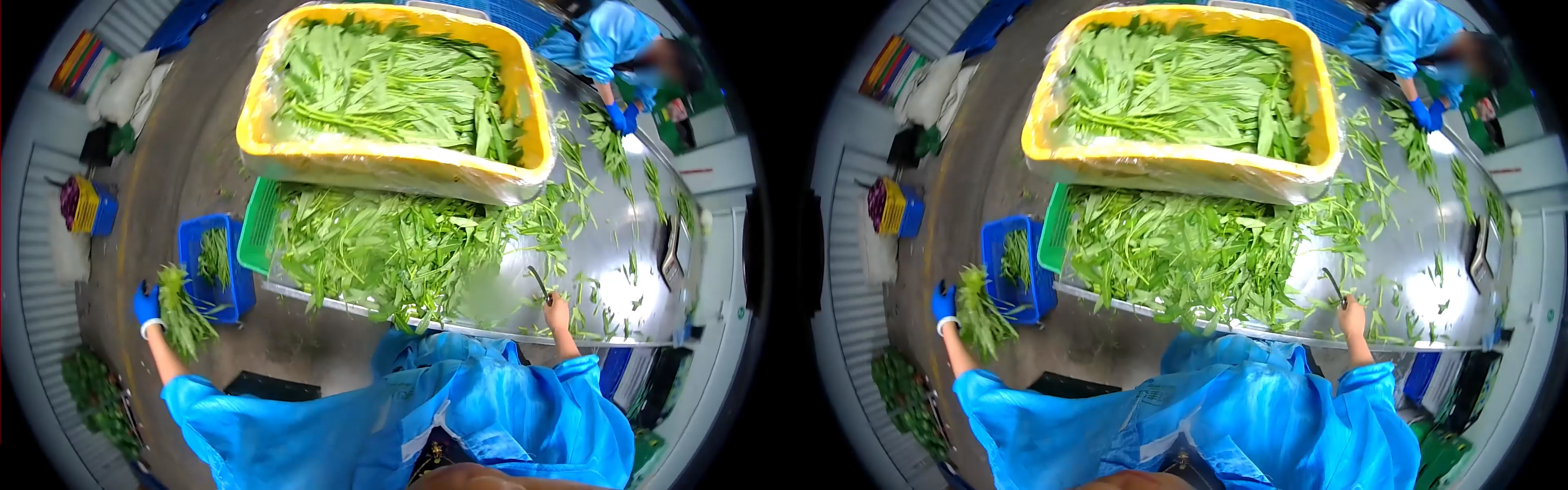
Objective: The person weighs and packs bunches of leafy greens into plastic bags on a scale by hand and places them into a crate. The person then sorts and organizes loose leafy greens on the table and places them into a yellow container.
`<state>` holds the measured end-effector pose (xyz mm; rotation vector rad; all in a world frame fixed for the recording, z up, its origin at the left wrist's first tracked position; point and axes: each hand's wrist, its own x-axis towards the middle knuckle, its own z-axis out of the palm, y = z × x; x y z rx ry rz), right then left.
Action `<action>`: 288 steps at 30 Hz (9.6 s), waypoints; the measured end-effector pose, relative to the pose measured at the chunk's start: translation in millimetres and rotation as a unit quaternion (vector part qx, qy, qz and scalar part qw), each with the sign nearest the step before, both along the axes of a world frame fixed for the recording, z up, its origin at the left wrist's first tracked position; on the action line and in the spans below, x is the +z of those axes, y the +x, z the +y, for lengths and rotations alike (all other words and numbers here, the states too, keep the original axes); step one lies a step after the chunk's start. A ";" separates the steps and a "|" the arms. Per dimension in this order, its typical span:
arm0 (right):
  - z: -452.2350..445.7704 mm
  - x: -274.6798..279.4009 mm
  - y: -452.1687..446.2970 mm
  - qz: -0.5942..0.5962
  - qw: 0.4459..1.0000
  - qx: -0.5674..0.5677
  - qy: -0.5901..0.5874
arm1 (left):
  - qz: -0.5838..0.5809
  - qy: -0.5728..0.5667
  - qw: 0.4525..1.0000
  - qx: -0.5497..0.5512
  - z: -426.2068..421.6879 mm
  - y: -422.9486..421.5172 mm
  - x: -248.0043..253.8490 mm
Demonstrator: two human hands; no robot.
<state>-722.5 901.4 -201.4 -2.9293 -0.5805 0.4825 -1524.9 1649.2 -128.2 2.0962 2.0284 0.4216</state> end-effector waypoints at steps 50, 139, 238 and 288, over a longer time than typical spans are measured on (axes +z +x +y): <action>471.5 283.3 -5.3 0.402 0.770 0.264 0.419 | -0.310 -0.399 0.718 -0.478 -82.8 574.7 178.4; 509.4 214.7 201.4 0.178 0.683 0.140 0.695 | 0.029 0.039 0.747 -0.664 -35.3 747.7 24.3; -62.3 56.2 125.5 0.061 0.907 0.268 0.319 | -0.331 -0.640 0.638 -0.271 -614.5 814.3 53.3; -155.2 125.3 99.9 0.402 0.866 0.042 0.294 | -0.547 -0.705 0.422 -0.158 -671.0 812.0 30.6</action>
